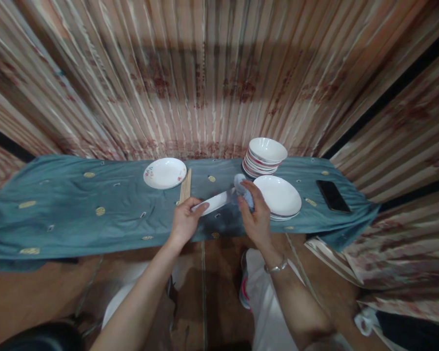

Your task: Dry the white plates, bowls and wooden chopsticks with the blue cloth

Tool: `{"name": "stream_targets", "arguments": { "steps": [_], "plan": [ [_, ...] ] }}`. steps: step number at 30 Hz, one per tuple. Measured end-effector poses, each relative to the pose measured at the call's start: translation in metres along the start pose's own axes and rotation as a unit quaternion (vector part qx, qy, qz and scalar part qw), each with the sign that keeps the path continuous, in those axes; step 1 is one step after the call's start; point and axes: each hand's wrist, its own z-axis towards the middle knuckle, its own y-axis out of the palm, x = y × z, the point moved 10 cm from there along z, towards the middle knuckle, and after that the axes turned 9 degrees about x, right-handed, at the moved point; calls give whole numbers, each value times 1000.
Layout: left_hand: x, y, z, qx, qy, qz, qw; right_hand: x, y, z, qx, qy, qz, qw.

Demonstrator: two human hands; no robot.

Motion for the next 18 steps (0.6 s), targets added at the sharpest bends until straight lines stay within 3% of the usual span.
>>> {"name": "stream_targets", "arguments": {
  "steps": [3,7,18],
  "plan": [
    [-6,-4,2,15,-54,-71,996,-29,23,-14,-47,-93,-34,994],
    [-8,-8,-1,13,-90,-129,988,-58,68,-43,-149,-199,-74,966],
    [-21,-17,5,24,-56,-160,985,-48,97,-23,-91,-146,-167,971]
  ]
}}
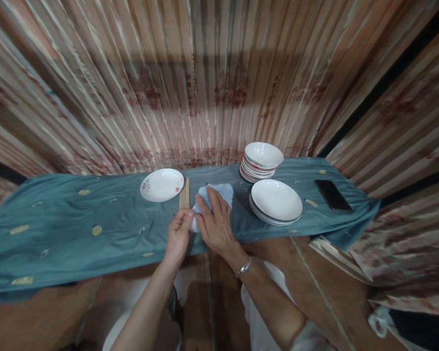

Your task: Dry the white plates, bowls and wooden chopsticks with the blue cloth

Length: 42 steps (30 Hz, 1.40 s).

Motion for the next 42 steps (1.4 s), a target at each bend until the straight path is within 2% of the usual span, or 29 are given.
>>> {"name": "stream_targets", "arguments": {
  "steps": [3,6,9,18,25,33,42],
  "plan": [
    [2,-4,4,23,1,-22,999,3,15,1,-22,15,-12,1000],
    [-4,-1,5,26,-59,-58,996,5,24,2,-27,19,-1,999],
    [-5,-1,6,42,-95,-100,990,8,28,4,-22,21,15,999],
    [-12,-9,13,63,-128,-171,975,11,36,10,2,26,15,1000],
    [-18,-21,19,87,-127,-202,967,24,40,9,8,64,33,997],
    [-25,-25,20,81,-129,-210,966,38,41,7,28,104,71,992],
    [-24,-30,18,90,-136,-211,964,62,47,-2,75,163,162,970]
  ]
}}
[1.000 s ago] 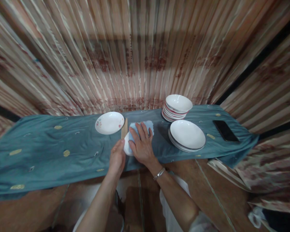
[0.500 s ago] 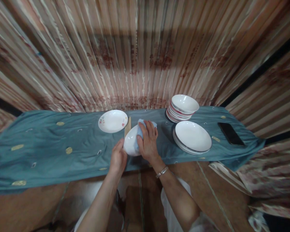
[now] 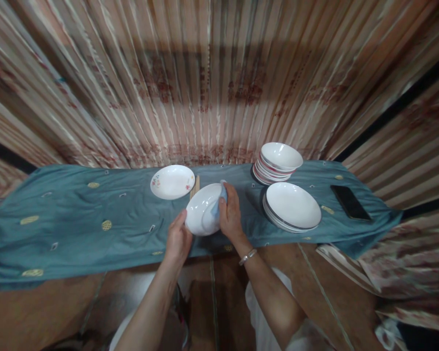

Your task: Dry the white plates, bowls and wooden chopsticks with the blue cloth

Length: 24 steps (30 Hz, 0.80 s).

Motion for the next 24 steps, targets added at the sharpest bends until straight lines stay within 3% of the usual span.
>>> {"name": "stream_targets", "arguments": {
  "steps": [13,20,24],
  "plan": [
    [-3,-8,6,25,9,-5,1000,46,-1,-19,16,159,74,984],
    [-34,16,-10,-73,-50,17,996,55,-24,7,72,174,97,977],
    [-36,22,-19,-91,-73,35,993,58,-34,19,79,159,89,980]
  ]
}}
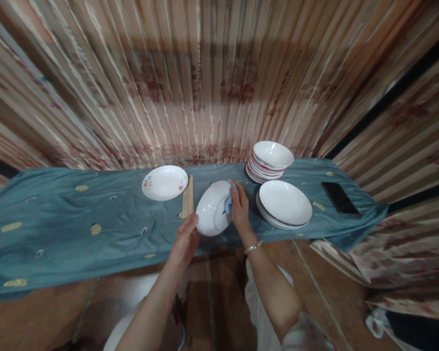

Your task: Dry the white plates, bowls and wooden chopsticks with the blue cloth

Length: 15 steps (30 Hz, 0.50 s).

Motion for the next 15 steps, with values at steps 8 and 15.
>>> {"name": "stream_targets", "arguments": {
  "steps": [8,15],
  "plan": [
    [30,0,-1,29,38,2,999,-19,8,-8,-54,-50,-26,997],
    [22,-2,-3,63,17,-1,998,-43,10,-19,-80,-152,-65,983]
  ]
}}
